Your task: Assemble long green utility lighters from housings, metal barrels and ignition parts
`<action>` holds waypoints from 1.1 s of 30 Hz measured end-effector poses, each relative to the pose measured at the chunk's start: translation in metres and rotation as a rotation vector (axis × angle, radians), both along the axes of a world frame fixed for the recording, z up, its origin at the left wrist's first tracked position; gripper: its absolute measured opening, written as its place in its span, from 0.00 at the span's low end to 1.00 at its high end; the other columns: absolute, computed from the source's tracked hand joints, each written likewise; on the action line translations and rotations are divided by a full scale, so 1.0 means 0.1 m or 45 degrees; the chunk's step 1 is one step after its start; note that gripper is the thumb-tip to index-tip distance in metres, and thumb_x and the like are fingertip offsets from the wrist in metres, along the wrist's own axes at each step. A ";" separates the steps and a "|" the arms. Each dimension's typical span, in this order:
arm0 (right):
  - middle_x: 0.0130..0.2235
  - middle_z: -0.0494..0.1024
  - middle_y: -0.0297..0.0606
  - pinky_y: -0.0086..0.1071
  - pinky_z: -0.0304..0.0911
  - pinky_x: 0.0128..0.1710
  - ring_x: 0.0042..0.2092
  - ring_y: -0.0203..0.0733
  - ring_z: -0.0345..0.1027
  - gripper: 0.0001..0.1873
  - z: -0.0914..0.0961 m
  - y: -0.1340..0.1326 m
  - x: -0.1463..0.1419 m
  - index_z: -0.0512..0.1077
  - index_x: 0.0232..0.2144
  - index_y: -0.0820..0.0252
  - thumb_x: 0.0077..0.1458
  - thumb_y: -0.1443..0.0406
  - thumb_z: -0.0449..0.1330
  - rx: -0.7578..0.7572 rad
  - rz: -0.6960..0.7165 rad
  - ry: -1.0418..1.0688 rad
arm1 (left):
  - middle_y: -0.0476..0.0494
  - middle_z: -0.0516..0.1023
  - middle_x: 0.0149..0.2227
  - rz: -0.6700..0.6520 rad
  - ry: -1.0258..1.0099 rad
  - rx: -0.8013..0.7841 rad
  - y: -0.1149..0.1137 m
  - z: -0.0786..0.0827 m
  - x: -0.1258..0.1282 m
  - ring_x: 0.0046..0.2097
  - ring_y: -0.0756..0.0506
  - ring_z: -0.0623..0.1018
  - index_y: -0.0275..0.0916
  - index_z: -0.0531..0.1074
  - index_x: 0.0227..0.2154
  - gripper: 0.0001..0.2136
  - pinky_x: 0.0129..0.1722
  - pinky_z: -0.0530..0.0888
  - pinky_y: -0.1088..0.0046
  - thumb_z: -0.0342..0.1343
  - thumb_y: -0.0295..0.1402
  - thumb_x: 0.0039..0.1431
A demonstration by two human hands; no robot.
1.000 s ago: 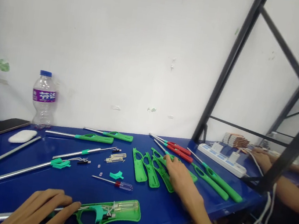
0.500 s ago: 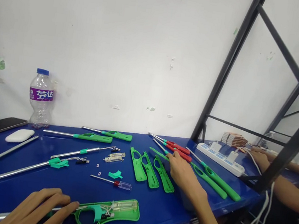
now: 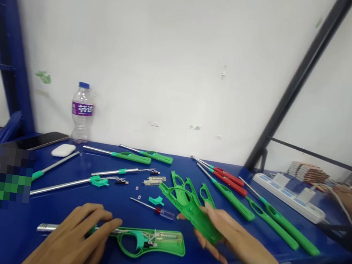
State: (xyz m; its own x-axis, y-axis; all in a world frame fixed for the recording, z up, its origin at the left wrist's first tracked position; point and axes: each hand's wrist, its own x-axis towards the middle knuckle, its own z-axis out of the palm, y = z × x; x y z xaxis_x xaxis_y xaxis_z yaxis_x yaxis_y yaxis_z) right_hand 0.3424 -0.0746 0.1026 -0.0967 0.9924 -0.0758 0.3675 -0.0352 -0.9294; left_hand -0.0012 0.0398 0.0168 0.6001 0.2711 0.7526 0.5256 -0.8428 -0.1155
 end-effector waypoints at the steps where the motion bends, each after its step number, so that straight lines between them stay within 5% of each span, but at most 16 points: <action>1: 0.25 0.68 0.30 0.32 0.65 0.32 0.26 0.37 0.62 0.35 -0.02 0.00 -0.02 0.74 0.31 0.56 0.73 0.39 0.43 0.016 -0.036 -0.041 | 0.47 0.82 0.50 0.012 -0.005 -0.039 -0.03 0.05 0.01 0.55 0.43 0.79 0.48 0.76 0.58 0.18 0.54 0.77 0.71 0.52 0.27 0.70; 4: 0.37 0.80 0.37 0.37 0.72 0.43 0.41 0.47 0.76 0.30 -0.12 0.02 -0.09 0.80 0.40 0.52 0.71 0.39 0.50 0.236 -0.159 -0.351 | 0.47 0.82 0.49 0.043 -0.059 -0.169 -0.11 0.19 0.05 0.54 0.44 0.79 0.46 0.76 0.56 0.15 0.54 0.78 0.71 0.52 0.29 0.72; 7: 0.58 0.80 0.38 0.43 0.69 0.59 0.61 0.56 0.72 0.22 -0.27 0.06 -0.19 0.77 0.59 0.42 0.72 0.45 0.56 0.510 -0.191 -0.671 | 0.46 0.83 0.49 0.094 -0.137 -0.234 -0.15 0.28 0.06 0.54 0.44 0.80 0.45 0.75 0.57 0.14 0.54 0.80 0.68 0.52 0.31 0.74; 12: 0.56 0.81 0.37 0.43 0.71 0.59 0.57 0.50 0.76 0.19 -0.46 0.12 -0.41 0.73 0.63 0.41 0.75 0.56 0.55 0.670 -0.035 -0.842 | 0.48 0.83 0.57 0.070 -0.043 -0.285 -0.20 0.29 0.04 0.59 0.42 0.80 0.49 0.70 0.64 0.20 0.58 0.81 0.61 0.57 0.37 0.73; 18: 0.54 0.82 0.37 0.41 0.72 0.58 0.55 0.49 0.77 0.17 -0.44 0.13 -0.57 0.75 0.61 0.44 0.74 0.57 0.58 0.728 0.041 -0.822 | 0.47 0.84 0.54 -0.030 -0.048 -0.383 -0.14 0.22 0.04 0.58 0.42 0.81 0.51 0.73 0.63 0.17 0.56 0.80 0.63 0.56 0.36 0.74; 24: 0.55 0.83 0.39 0.44 0.70 0.59 0.57 0.54 0.77 0.20 -0.40 0.08 -0.63 0.76 0.60 0.41 0.73 0.49 0.57 0.650 -0.087 -0.544 | 0.49 0.86 0.44 -0.199 -0.170 -0.349 -0.09 0.25 0.06 0.47 0.46 0.80 0.48 0.78 0.58 0.15 0.49 0.77 0.71 0.53 0.29 0.76; 29: 0.32 0.83 0.41 0.40 0.74 0.38 0.34 0.48 0.78 0.42 -0.34 0.15 -0.62 0.82 0.54 0.53 0.70 0.34 0.41 0.309 -0.135 0.289 | 0.53 0.80 0.32 -0.163 -0.250 -0.497 -0.14 0.35 0.05 0.36 0.49 0.77 0.45 0.80 0.42 0.09 0.38 0.76 0.76 0.55 0.31 0.74; 33: 0.28 0.80 0.41 0.38 0.71 0.35 0.29 0.45 0.76 0.46 -0.33 0.23 -0.58 0.83 0.52 0.62 0.67 0.31 0.46 0.147 -0.044 0.704 | 0.54 0.81 0.31 -0.106 -0.320 -0.473 -0.15 0.34 0.05 0.34 0.49 0.77 0.46 0.80 0.39 0.08 0.35 0.75 0.75 0.55 0.33 0.73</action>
